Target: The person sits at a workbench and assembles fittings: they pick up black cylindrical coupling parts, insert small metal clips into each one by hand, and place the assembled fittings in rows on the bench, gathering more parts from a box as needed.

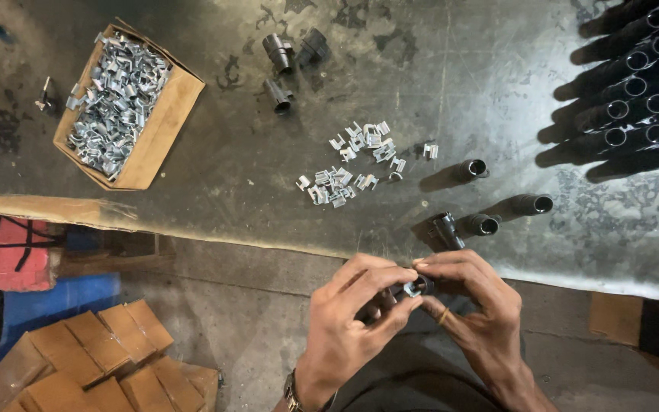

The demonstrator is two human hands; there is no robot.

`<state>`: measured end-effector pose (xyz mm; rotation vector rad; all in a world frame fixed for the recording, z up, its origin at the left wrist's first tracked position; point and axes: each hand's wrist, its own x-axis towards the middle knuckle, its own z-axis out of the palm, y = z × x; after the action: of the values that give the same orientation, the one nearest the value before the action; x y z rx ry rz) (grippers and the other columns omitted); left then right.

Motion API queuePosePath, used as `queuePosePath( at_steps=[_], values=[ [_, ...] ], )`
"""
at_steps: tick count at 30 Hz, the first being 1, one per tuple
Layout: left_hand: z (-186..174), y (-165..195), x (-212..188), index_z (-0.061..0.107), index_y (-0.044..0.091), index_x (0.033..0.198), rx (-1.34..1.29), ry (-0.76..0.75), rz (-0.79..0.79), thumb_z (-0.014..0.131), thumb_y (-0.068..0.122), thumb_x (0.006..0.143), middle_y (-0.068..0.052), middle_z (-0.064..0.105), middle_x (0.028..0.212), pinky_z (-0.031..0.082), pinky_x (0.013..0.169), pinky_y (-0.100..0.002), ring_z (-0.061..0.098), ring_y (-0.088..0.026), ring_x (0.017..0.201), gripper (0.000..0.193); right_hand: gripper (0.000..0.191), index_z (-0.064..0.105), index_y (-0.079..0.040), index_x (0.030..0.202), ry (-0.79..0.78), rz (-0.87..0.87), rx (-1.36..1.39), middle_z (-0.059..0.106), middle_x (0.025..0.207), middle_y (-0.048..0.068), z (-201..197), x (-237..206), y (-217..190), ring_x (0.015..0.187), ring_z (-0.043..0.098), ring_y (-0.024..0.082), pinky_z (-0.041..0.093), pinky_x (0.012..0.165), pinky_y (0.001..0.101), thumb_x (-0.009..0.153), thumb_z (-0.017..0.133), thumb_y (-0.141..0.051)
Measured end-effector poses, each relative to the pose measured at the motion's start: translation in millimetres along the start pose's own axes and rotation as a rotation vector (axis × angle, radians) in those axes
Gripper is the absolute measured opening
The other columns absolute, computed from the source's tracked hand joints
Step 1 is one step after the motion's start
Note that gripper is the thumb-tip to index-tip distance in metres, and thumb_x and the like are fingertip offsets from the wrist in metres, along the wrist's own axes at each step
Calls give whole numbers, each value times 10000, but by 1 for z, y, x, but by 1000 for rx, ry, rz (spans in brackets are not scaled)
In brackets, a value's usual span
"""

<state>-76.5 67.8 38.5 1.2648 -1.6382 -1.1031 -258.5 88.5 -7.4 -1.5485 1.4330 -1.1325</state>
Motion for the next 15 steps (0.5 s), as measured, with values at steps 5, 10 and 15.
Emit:
queuePosePath(
  at_steps=[5,10,15],
  values=[
    [0,6,-1,708,76,1091,151,8,57,836,70,857,-26,692,1027,585,605,-240,716,-93,722,266,396,724,-36,1087,34,-49,-91,725,1147,104,4,1,-2,1036,747,191,643,830,274,709,837,-4],
    [3,10,-1,724,68,1161,236,-18,61,831,121,892,-47,693,1034,573,607,-271,720,-134,705,295,430,710,-28,1093,74,-122,-159,727,1154,106,4,-1,-1,1060,732,221,616,862,308,682,828,25],
    [11,9,0,685,45,1251,173,-37,47,832,165,870,-58,677,1048,603,659,-276,744,-177,798,426,484,697,-35,1124,87,-91,-120,728,1172,109,4,-8,10,1071,741,222,638,869,304,659,762,81]
  ],
)
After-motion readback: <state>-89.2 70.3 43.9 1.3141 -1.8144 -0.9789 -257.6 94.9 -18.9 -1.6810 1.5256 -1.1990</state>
